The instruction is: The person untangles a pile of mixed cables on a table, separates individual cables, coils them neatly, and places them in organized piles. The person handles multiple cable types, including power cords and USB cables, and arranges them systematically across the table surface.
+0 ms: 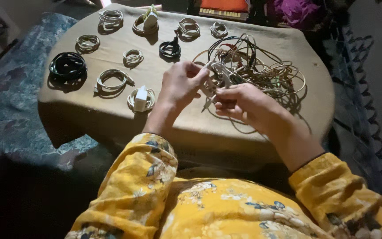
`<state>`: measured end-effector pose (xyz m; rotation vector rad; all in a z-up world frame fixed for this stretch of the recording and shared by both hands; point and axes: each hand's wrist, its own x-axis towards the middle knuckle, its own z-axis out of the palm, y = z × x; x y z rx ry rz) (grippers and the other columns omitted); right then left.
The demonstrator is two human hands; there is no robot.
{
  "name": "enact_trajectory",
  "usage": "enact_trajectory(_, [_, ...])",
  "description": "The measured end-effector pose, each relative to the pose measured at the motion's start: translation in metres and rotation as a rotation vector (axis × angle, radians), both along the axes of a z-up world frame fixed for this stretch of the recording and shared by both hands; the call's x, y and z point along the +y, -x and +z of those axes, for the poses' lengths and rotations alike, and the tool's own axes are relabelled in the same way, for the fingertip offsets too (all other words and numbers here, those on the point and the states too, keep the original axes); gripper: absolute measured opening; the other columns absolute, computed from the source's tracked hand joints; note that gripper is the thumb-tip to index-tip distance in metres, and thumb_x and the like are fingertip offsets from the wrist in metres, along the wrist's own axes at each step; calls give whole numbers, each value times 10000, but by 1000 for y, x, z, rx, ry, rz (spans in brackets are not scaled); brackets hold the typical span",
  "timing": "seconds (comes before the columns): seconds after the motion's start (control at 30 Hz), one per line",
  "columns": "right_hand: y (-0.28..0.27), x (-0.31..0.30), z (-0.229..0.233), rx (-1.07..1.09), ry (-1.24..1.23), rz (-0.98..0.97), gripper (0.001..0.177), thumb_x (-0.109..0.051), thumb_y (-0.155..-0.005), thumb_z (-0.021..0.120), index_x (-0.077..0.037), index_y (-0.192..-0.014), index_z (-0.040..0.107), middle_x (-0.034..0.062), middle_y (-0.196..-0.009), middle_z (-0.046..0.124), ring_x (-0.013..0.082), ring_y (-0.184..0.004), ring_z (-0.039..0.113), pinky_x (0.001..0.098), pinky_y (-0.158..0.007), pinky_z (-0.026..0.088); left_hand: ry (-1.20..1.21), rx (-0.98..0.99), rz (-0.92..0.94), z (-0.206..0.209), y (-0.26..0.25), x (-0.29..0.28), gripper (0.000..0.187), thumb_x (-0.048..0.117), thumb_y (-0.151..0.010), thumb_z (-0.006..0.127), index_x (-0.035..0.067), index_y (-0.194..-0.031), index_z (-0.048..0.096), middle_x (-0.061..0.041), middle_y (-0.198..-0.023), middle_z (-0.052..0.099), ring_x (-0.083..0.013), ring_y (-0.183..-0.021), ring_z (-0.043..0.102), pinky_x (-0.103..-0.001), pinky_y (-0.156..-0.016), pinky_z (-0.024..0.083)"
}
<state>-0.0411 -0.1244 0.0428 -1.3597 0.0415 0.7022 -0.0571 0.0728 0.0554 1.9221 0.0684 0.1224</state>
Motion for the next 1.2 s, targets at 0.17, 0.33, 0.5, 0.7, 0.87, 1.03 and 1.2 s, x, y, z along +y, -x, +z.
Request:
enact_trajectory(0.17, [6, 2, 14, 25, -57, 11, 140, -126, -966, 635, 11, -986, 654, 57, -880, 638, 110, -765, 652, 279, -761, 606, 153, -2, 42, -11, -6, 0, 282, 224, -932, 685, -45, -1009, 644, -101, -852, 780, -153, -716, 780, -295, -548, 661])
enact_trajectory(0.33, [6, 1, 23, 149, -315, -38, 139, -144, -996, 655, -10, -1016, 624, 40, -869, 610, 95, -741, 629, 215, -678, 574, 243, 77, 41, -11, -12, 3, 297, 227, -893, 709, -31, -1021, 637, -117, -903, 768, -158, -725, 790, -292, -536, 664])
enact_trajectory(0.5, [6, 9, 21, 313, -432, -288, 199, -162, -1001, 673, 6, -1015, 567, 77, -872, 620, 103, -706, 605, 178, -633, 565, 203, 95, 52, -11, -20, 3, 306, 239, -881, 714, -16, -1026, 630, -116, -906, 778, -158, -727, 795, -275, -529, 653])
enact_trajectory(0.7, [4, 15, 23, 215, -435, -299, 208, -203, -975, 685, -26, -1016, 585, 45, -879, 588, 113, -709, 599, 228, -657, 571, 566, 57, -96, -25, -31, 9, 329, 218, -928, 686, -42, -1093, 570, -138, -945, 759, -199, -778, 790, -317, -637, 680])
enact_trajectory(0.87, [11, 16, 30, 4, -349, -172, 234, -110, -944, 669, 4, -1143, 624, 72, -977, 653, 126, -834, 646, 242, -784, 575, 637, 69, -77, -38, -38, 20, 300, 205, -935, 673, -15, -1106, 563, -132, -964, 754, -202, -818, 771, -339, -715, 672])
enact_trajectory(1.03, [10, 19, 27, -123, -301, -102, 232, -126, -915, 666, -35, -1122, 614, 77, -997, 687, 159, -928, 709, 312, -904, 633, 671, 61, -94, -43, -43, 21, 288, 205, -951, 660, -19, -1107, 570, -132, -972, 749, -208, -829, 779, -331, -721, 671])
enact_trajectory(1.2, [-3, 26, 10, -224, -369, -203, 188, -163, -970, 710, -45, -1086, 622, 30, -913, 680, 124, -796, 652, 318, -791, 601, 720, 98, -130, -46, -49, 18, 284, 196, -948, 676, -16, -1100, 562, -137, -978, 746, -221, -834, 778, -360, -726, 682])
